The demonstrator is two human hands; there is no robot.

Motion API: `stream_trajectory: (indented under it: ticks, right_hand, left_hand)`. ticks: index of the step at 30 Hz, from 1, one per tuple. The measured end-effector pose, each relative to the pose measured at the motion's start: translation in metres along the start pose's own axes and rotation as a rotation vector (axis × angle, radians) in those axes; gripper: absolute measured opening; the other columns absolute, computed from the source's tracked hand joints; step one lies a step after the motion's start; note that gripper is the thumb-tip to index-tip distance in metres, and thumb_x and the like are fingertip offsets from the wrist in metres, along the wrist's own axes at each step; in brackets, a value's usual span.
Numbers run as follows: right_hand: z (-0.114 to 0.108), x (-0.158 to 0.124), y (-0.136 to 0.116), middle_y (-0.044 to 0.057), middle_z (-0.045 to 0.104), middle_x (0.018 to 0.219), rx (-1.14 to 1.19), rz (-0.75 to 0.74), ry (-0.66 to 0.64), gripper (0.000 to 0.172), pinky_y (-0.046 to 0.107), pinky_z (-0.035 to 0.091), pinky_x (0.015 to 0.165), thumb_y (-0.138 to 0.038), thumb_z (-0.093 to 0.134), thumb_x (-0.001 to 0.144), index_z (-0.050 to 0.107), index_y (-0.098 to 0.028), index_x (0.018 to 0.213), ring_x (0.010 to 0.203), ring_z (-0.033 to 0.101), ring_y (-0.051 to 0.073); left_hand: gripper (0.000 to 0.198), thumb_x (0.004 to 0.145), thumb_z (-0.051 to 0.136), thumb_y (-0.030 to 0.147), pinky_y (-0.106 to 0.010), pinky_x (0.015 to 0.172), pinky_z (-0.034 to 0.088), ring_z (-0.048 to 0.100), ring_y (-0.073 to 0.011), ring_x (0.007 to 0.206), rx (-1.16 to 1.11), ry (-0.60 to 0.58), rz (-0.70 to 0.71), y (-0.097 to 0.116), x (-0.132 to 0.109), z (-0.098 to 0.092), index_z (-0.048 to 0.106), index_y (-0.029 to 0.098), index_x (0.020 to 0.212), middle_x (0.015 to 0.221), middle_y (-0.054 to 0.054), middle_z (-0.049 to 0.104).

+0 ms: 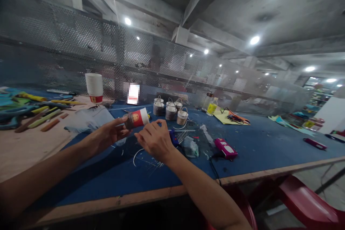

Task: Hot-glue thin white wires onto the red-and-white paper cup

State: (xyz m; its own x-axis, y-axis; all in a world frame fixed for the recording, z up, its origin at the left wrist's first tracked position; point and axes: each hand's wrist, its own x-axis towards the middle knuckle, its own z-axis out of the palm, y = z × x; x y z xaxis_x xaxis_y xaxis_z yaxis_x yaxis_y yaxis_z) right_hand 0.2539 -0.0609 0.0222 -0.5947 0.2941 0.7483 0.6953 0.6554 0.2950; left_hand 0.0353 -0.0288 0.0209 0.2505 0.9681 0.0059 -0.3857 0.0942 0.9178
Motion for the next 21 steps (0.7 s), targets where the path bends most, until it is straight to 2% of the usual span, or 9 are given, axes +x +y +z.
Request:
stream_trajectory:
  ticks: [2, 5, 7, 11, 14, 21]
  right_hand:
    - [-0.0005, -0.0003, 0.0018, 0.003, 0.072, 0.092, 0.031, 0.068, 0.054, 0.020, 0.040, 0.037, 0.098, -0.030, 0.056, 0.108, 0.067, -0.020, 0.095, 0.090, 0.062, 0.018]
    - [-0.0005, -0.0010, 0.0028, 0.004, 0.071, 0.098, 0.050, 0.142, 0.121, 0.013, 0.040, 0.039, 0.097, -0.029, 0.059, 0.107, 0.068, -0.021, 0.105, 0.098, 0.062, 0.020]
    - [-0.0006, -0.0019, 0.0031, 0.005, 0.071, 0.102, 0.039, 0.133, 0.126, 0.013, 0.040, 0.039, 0.097, -0.027, 0.059, 0.106, 0.069, -0.022, 0.112, 0.100, 0.061, 0.020]
    - [-0.0012, -0.0043, 0.0035, 0.005, 0.071, 0.108, -0.011, 0.045, 0.072, 0.025, 0.043, 0.038, 0.100, -0.024, 0.060, 0.105, 0.068, -0.026, 0.128, 0.104, 0.060, 0.022]
    - [-0.0012, -0.0050, 0.0037, 0.005, 0.071, 0.110, -0.049, 0.015, 0.049, 0.027, 0.045, 0.036, 0.103, -0.024, 0.061, 0.104, 0.068, -0.026, 0.130, 0.105, 0.059, 0.023]
    - [-0.0027, -0.0031, 0.0039, 0.005, 0.072, 0.107, -0.100, 0.003, 0.020, 0.019, 0.046, 0.035, 0.102, -0.023, 0.061, 0.104, 0.070, -0.025, 0.121, 0.103, 0.059, 0.023]
  left_hand:
    - [0.033, 0.079, 0.088, 0.045, -0.031, 0.084, 0.063, 0.072, -0.0193, 0.082, 0.001, -0.020, -0.012, -0.0006, -0.0013, 0.0008, 0.078, 0.020, 0.098, 0.094, -0.009, 0.079]
    - [0.032, 0.077, 0.089, 0.043, -0.031, 0.085, 0.062, 0.071, -0.0169, 0.077, 0.024, -0.006, 0.004, -0.0025, -0.0027, 0.0018, 0.076, 0.020, 0.095, 0.086, -0.004, 0.075]
    - [0.032, 0.076, 0.091, 0.042, -0.032, 0.086, 0.061, 0.069, -0.0153, 0.075, 0.048, -0.002, 0.024, -0.0036, -0.0034, 0.0021, 0.074, 0.020, 0.092, 0.086, -0.003, 0.074]
    - [0.033, 0.074, 0.092, 0.043, -0.032, 0.085, 0.061, 0.068, -0.0154, 0.076, 0.088, -0.005, 0.059, -0.0046, -0.0046, 0.0026, 0.072, 0.021, 0.087, 0.088, -0.002, 0.073]
    - [0.035, 0.072, 0.093, 0.043, -0.032, 0.085, 0.061, 0.068, -0.0157, 0.076, 0.103, -0.013, 0.065, -0.0047, -0.0050, 0.0026, 0.071, 0.021, 0.088, 0.086, -0.002, 0.073]
    - [0.037, 0.068, 0.095, 0.042, -0.036, 0.085, 0.062, 0.067, -0.0163, 0.071, 0.096, 0.016, 0.063, -0.0075, -0.0011, 0.0000, 0.070, 0.022, 0.086, 0.078, -0.001, 0.070]
